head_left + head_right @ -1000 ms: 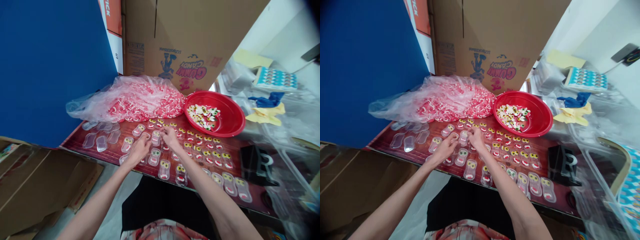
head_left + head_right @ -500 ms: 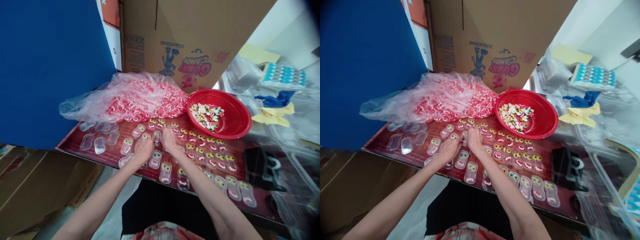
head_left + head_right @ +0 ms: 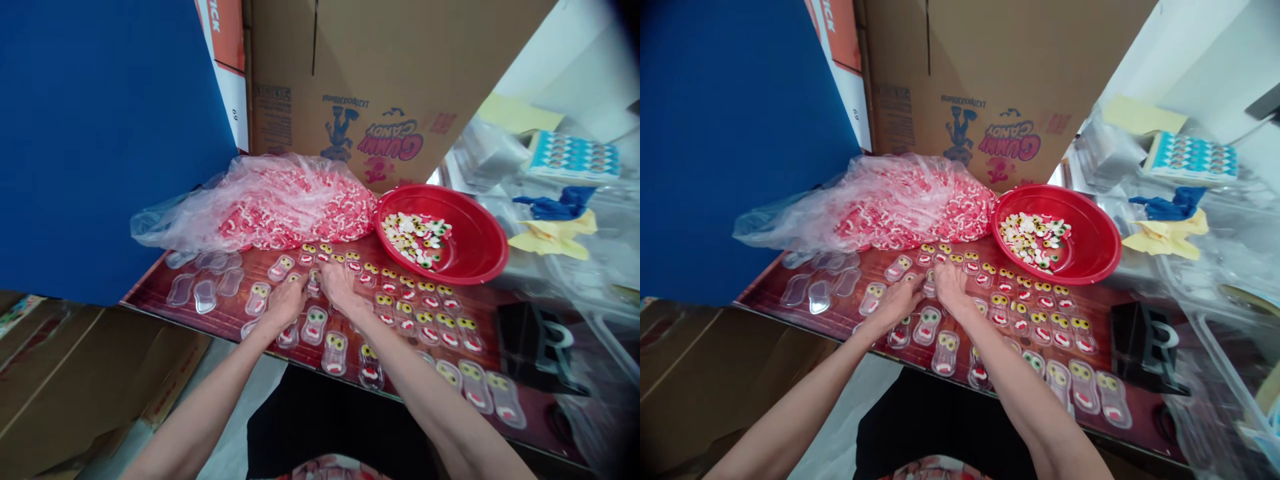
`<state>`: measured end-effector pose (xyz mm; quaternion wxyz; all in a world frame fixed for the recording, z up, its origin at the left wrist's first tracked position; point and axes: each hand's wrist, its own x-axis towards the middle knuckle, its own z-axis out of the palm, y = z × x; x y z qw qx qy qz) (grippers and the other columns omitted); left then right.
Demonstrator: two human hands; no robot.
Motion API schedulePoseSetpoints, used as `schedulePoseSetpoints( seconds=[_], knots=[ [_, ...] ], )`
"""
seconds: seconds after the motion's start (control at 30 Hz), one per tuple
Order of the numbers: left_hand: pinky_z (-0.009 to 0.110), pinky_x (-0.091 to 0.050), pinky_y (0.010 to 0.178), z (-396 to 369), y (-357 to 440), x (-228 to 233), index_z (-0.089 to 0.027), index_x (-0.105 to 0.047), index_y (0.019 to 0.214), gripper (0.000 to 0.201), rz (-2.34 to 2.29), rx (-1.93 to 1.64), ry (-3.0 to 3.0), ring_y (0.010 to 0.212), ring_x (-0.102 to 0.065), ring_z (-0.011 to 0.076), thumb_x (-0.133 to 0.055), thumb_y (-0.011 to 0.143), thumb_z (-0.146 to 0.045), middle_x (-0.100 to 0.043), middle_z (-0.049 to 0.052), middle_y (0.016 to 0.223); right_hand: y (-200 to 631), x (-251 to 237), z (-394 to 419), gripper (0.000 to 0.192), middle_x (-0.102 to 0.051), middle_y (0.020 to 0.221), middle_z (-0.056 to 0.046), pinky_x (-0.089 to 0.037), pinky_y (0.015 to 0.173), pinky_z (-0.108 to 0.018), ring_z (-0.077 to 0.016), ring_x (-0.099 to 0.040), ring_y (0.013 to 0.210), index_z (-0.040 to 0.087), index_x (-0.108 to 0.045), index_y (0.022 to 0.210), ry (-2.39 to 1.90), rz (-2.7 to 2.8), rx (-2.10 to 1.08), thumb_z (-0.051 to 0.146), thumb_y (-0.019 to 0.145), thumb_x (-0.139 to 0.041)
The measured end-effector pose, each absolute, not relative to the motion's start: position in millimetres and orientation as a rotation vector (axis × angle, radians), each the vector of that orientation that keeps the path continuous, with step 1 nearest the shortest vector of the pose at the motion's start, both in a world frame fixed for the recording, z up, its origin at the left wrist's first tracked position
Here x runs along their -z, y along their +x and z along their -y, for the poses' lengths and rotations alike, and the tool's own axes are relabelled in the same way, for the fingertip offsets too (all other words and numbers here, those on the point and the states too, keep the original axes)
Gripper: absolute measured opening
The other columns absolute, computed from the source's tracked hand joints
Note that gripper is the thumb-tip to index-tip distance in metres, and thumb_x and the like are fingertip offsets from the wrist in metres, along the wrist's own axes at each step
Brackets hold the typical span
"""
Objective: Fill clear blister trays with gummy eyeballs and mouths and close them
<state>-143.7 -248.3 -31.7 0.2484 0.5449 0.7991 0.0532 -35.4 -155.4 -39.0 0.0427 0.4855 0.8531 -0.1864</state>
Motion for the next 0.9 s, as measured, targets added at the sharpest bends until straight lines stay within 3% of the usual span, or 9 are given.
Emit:
schedulePoseSetpoints(
  seconds=[0.17,0.33,0.47,0.53,0.63,0.73,0.8,0.9],
  knots=[
    [0.043,-0.051,0.085,252.0,-136.8,26.5,-0.019,-0.053,0.142,0.051,-2.191,-0.094,1.566,0.104,-0.07,0.036,-0.05,0.092,-0.024,-0.074,0.02,0.107,-30.5,34.9,160.8,0.035,-0.059,0.133,-0.016,-0.049,0.082,-0.036,-0.0295,-0.063,0.109,0.019,-0.062,0.127,1.45,-2.614,0.528,0.023,0.096,-0.045],
    [0.04,-0.05,0.087,258.3,-134.9,27.1,-0.019,-0.049,0.143,0.048,-2.213,-0.194,1.58,0.104,-0.069,0.0321,-0.047,0.095,-0.026,-0.073,0.018,0.11,-24.9,31.1,162.6,0.032,-0.06,0.132,-0.014,-0.049,0.083,-0.034,-0.0272,-0.063,0.11,0.019,-0.063,0.123,1.43,-2.61,0.545,0.028,0.095,-0.049],
    [0.039,-0.048,0.091,250.4,-147.6,36.5,-0.018,-0.059,0.128,0.037,-2.136,-0.637,1.36,0.103,-0.067,0.0275,-0.047,0.094,-0.022,-0.071,0.015,0.111,-19.8,29.9,164.6,0.037,-0.063,0.128,-0.012,-0.049,0.083,-0.034,-0.0267,-0.064,0.108,0.021,-0.061,0.127,1.498,-2.632,0.596,0.031,0.092,-0.054],
    [0.034,-0.05,0.085,242.5,-155.0,42.6,-0.016,-0.06,0.118,0.032,-2.044,-0.89,1.183,0.092,-0.067,0.0218,-0.05,0.088,-0.013,-0.071,0.012,0.102,-17.2,30.1,165.1,0.042,-0.063,0.128,-0.012,-0.049,0.086,-0.034,-0.0262,-0.064,0.108,0.023,-0.059,0.132,1.545,-2.712,0.672,0.028,0.09,-0.056],
    [0.023,-0.046,0.06,232.1,-161.7,49.2,-0.015,-0.057,0.108,0.026,-1.843,-1.066,0.942,0.06,-0.058,0.0119,-0.051,0.083,-0.011,-0.063,0.001,0.076,-14.5,33.4,161.4,0.04,-0.063,0.124,-0.009,-0.046,0.091,-0.033,-0.0226,-0.061,0.11,0.025,-0.064,0.125,1.362,-2.962,1.108,0.023,0.086,-0.058],
    [0.019,-0.037,0.048,224.7,-165.2,49.1,-0.016,-0.056,0.104,0.023,-1.522,-1.133,0.744,0.046,-0.047,0.0075,-0.059,0.083,-0.025,-0.058,-0.003,0.069,-14.5,39.7,150.5,0.019,-0.068,0.098,-0.004,-0.048,0.08,-0.029,-0.0176,-0.063,0.089,0.02,-0.07,0.098,1.085,-2.941,1.877,0.028,0.083,-0.06],
    [0.022,-0.042,0.054,219.1,-169.4,46.4,-0.015,-0.059,0.102,0.024,-1.579,-1.118,0.836,0.055,-0.055,0.0101,-0.061,0.084,-0.03,-0.064,0.001,0.077,-16.4,44.7,139.4,0.019,-0.066,0.08,0.0,-0.044,0.061,-0.025,-0.0131,-0.057,0.064,0.02,-0.065,0.09,1.063,-2.686,2.29,0.036,0.083,-0.06],
    [0.032,-0.05,0.08,206.9,-179.6,42.5,-0.015,-0.068,0.099,0.018,-2.017,-1.014,1.206,0.083,-0.064,0.019,-0.055,0.088,-0.02,-0.071,0.008,0.095,-23.7,53.4,118.8,0.022,-0.057,0.065,0.006,-0.032,0.047,-0.021,-0.0086,-0.04,0.046,0.02,-0.058,0.087,1.201,-2.453,2.488,0.041,0.08,-0.063]
  ],
)
